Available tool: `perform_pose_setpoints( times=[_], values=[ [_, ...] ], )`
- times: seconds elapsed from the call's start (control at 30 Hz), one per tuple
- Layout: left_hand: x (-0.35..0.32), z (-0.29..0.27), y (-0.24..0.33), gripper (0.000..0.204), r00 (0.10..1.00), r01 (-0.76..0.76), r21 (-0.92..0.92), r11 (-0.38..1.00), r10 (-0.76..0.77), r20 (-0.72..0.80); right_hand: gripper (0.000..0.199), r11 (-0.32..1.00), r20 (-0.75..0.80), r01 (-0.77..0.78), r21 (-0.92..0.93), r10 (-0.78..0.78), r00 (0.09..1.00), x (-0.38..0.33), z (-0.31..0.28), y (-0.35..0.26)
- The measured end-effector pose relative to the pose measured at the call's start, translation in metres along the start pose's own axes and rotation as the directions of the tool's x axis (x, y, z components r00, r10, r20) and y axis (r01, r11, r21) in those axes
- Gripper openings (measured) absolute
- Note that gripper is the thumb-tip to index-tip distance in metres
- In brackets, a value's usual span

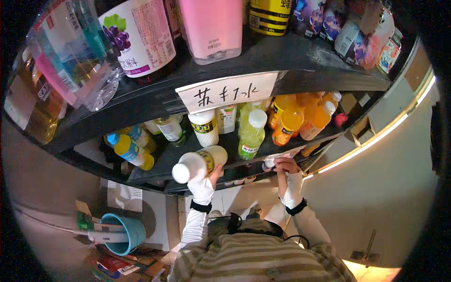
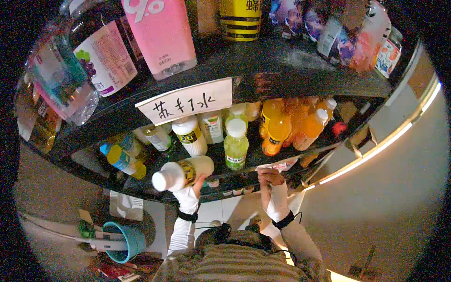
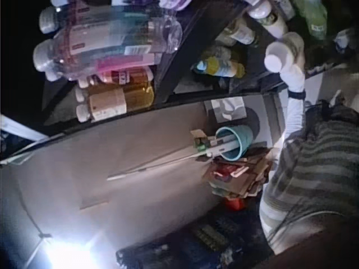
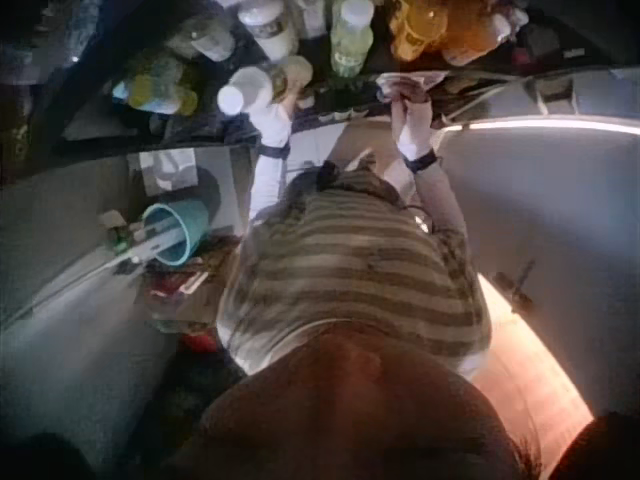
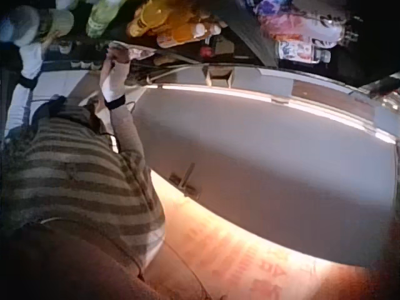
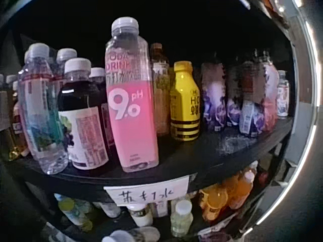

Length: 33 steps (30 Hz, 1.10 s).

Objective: The recorder takes a bottled beverage from a refrigerator and places it onto a shelf in a storage area.

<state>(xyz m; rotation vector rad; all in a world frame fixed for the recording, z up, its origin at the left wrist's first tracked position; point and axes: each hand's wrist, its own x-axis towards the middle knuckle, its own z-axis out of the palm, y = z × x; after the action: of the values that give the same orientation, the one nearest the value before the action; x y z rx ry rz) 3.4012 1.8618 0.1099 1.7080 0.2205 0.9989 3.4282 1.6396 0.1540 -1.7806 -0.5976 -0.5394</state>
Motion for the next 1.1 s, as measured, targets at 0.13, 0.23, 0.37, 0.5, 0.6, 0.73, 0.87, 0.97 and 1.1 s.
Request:
perform_pose_setpoints(
  times=[0.13, 0.23, 0.37, 0.5, 0.6, 0.73, 0.87, 0.97, 1.1],
  values=[
    [0.009, -0.013, -0.021, 0.045, 0.994, 0.085, -0.086, 0.993, -0.091, -0.065, 0.025, 0.951, -0.063, -0.235, 0.202, 0.253, 0.965, -0.017, 0.015, -0.007],
    [0.018, -0.028, -0.046, 0.052, 0.998, 0.057, -0.044, 0.997, -0.056, 0.024, 0.021, 0.954, 0.073, 0.079, -0.290, -0.060, 0.996, 0.030, 0.021, -0.057],
    [0.025, -0.034, -0.029, 0.054, 0.985, 0.154, -0.264, 0.952, -0.127, 0.115, 0.027, 0.811, 0.231, 0.303, -0.500, -0.212, 0.950, 0.111, 0.048, -0.094],
    [0.026, -0.038, -0.018, 0.050, 0.980, 0.145, -0.222, 0.964, -0.109, 0.168, 0.022, 0.240, 0.518, 0.780, -0.578, -0.630, 0.578, 0.155, 0.070, -0.050],
    [0.024, -0.034, -0.012, 0.040, 0.985, 0.045, -0.100, 0.994, -0.027, 0.170, 0.024, 0.630, 0.431, 0.512, -0.583, -0.294, 0.853, 0.179, 0.092, -0.030],
    [0.020, -0.045, -0.009, 0.034, 0.973, -0.008, -0.007, 1.000, 0.010, 0.229, 0.035, 0.570, 0.570, 0.316, -0.759, 0.346, 0.745, 0.205, 0.115, -0.074],
    [0.013, -0.042, -0.024, 0.039, 0.972, -0.001, 0.048, 0.999, -0.010, 0.236, 0.033, 0.652, 0.506, 0.373, -0.660, 0.018, 0.862, 0.188, 0.117, -0.016],
    [0.013, -0.039, -0.023, 0.044, 0.978, -0.140, 0.115, 0.983, 0.120, 0.169, 0.017, 0.274, 0.508, 0.817, -0.508, -0.671, 0.541, 0.161, 0.104, -0.013],
    [0.012, -0.036, -0.022, 0.045, 0.978, 0.095, 0.019, 0.995, -0.097, 0.183, 0.017, 0.540, 0.077, 0.198, -0.818, -0.238, 0.968, 0.127, 0.098, -0.053]
  ],
)
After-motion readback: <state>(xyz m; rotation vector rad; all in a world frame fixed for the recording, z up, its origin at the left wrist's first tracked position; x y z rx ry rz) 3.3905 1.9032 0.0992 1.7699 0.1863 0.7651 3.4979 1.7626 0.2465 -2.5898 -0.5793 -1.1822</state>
